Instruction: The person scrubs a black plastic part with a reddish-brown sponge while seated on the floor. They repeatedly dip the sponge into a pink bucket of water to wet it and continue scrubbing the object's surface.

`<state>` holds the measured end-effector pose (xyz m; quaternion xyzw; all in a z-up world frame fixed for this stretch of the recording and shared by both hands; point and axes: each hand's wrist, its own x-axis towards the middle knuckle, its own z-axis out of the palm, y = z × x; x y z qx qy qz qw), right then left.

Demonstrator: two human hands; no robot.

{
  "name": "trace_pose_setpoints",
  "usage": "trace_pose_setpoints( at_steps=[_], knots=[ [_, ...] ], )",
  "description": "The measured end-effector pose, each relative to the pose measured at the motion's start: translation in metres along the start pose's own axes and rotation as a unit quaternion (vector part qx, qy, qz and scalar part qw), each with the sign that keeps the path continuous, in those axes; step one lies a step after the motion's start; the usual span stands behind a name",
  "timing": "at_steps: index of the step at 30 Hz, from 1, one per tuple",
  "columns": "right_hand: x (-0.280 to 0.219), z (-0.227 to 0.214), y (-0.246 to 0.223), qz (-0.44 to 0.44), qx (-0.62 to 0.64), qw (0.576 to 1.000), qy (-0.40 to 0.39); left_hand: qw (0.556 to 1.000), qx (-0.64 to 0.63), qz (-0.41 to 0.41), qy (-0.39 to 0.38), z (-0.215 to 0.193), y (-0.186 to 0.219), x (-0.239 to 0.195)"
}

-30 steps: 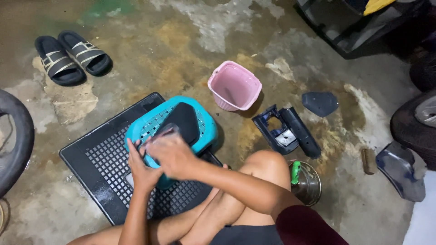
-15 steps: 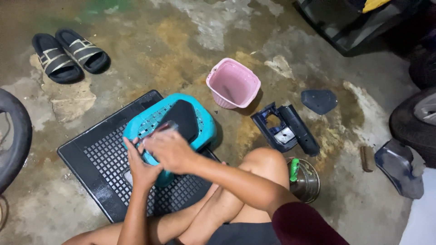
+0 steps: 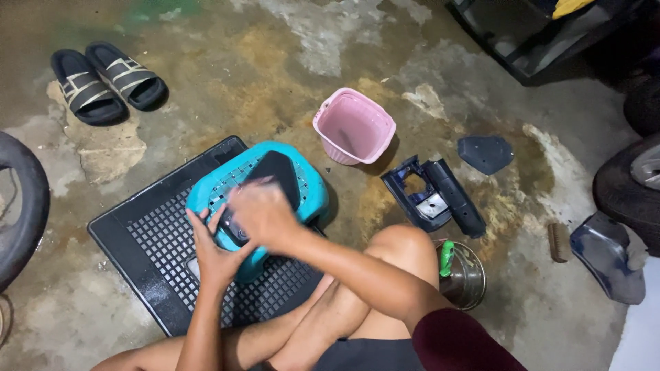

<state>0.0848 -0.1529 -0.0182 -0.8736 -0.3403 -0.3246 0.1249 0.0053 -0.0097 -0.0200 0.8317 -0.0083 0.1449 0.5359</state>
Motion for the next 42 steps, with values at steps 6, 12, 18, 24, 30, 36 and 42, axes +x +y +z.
trace_pose_setpoints(
  at_steps=[6,12,18,24,30,36,42],
  knots=[
    [0.013,-0.044,0.009,0.11,0.019,0.992,-0.059,1.0,0.0,0.012,-0.001,0.002,-0.009,0.001],
    [-0.006,-0.047,-0.036,0.032,0.061,0.993,-0.097,0.999,0.01,0.042,0.019,0.01,-0.042,-0.004],
    [0.014,-0.051,0.011,0.12,-0.004,0.987,-0.11,0.999,-0.008,0.045,0.005,0.002,-0.014,0.002],
    [-0.027,-0.043,-0.061,0.026,0.069,0.988,-0.138,0.996,0.008,0.084,-0.002,0.012,-0.086,-0.004],
    [-0.006,-0.02,0.035,0.122,-0.038,0.988,-0.091,0.999,0.001,0.037,-0.011,-0.004,-0.001,0.002],
    [-0.024,-0.048,-0.059,0.04,0.063,0.988,-0.139,0.998,0.023,0.059,0.005,0.013,-0.081,-0.004],
    [0.0,-0.039,0.032,0.116,0.033,0.988,-0.095,0.999,0.01,0.031,-0.02,-0.004,-0.002,0.003]
  ],
)
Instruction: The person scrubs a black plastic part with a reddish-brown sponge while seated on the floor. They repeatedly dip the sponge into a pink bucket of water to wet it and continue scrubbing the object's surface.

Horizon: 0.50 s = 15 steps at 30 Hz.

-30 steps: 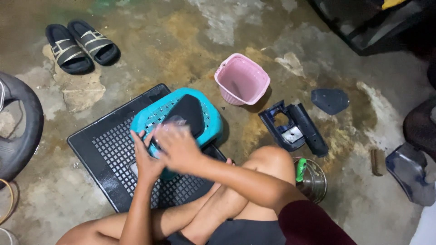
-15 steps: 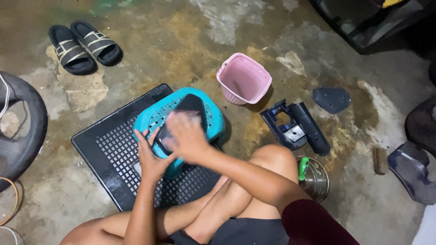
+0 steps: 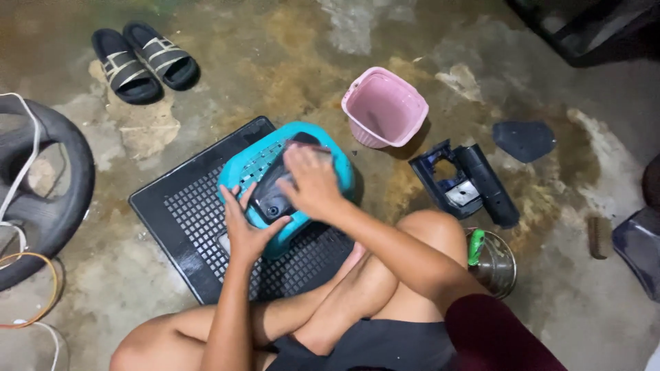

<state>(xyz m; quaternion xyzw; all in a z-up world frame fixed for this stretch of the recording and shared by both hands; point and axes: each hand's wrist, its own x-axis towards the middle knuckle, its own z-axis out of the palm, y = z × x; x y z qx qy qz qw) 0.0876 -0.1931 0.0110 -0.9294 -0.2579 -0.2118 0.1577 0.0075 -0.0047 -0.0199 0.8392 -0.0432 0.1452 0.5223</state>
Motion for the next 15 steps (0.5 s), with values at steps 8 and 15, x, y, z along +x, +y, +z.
trace_pose_setpoints(
  at_steps=[8,15],
  knots=[
    [-0.039,-0.008,-0.07,-0.091,0.051,0.993,-0.046,1.0,0.015,0.023,0.006,0.01,-0.046,-0.005],
    [-0.003,-0.019,-0.022,0.006,-0.008,0.999,-0.034,1.0,0.013,-0.016,0.005,0.0,-0.002,-0.001]
  ],
)
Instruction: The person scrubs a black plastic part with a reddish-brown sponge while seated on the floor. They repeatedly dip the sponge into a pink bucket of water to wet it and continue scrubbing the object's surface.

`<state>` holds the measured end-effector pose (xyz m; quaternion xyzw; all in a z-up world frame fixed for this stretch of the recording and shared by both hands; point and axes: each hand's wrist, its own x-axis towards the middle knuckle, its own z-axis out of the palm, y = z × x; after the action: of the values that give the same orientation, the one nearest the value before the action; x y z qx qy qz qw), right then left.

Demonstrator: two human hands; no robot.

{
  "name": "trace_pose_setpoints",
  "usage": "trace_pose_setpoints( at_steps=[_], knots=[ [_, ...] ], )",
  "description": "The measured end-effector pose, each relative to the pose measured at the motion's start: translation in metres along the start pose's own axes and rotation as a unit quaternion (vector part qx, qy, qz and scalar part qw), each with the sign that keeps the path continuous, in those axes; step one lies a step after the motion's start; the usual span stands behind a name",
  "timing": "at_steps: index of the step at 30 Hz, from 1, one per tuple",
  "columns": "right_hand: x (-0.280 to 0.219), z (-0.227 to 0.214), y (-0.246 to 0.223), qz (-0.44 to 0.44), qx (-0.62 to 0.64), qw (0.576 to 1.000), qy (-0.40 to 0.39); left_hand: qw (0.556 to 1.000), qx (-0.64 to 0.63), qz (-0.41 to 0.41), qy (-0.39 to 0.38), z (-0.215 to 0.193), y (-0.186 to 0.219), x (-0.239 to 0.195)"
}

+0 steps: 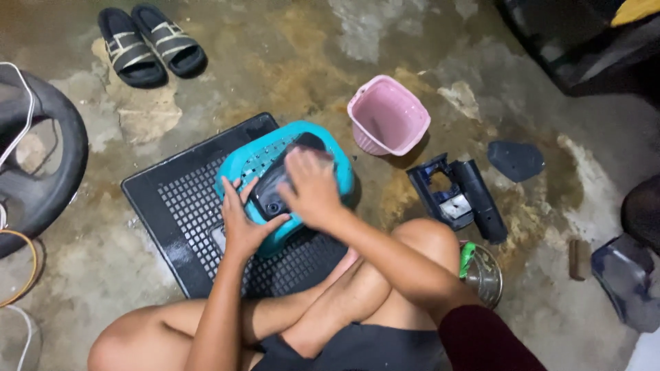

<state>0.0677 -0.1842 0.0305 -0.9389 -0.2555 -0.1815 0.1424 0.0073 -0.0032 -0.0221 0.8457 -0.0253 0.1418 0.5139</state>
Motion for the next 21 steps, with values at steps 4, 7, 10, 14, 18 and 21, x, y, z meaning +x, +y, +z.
trace_pose_setpoints(
  at_steps=[4,7,10,14,18,21],
  knots=[
    [-0.027,0.02,-0.046,-0.098,0.033,0.994,-0.022,1.0,0.007,0.018,0.002,0.009,-0.034,0.0],
    [-0.015,0.031,-0.014,-0.065,0.056,0.996,-0.008,1.0,0.01,0.014,-0.003,0.003,-0.012,-0.003],
    [0.006,0.016,0.024,0.052,-0.03,0.998,0.007,1.0,-0.004,-0.001,-0.006,-0.004,0.002,-0.001],
    [-0.018,0.006,-0.023,-0.018,0.02,1.0,0.004,1.0,0.001,0.014,0.007,0.006,-0.015,0.0],
    [-0.033,0.045,-0.034,-0.119,0.047,0.989,0.071,0.997,-0.001,0.067,0.038,0.013,-0.038,-0.004],
    [0.006,0.038,0.031,-0.038,-0.001,0.997,0.07,0.998,-0.009,0.053,0.029,0.003,-0.004,0.0]
  ],
)
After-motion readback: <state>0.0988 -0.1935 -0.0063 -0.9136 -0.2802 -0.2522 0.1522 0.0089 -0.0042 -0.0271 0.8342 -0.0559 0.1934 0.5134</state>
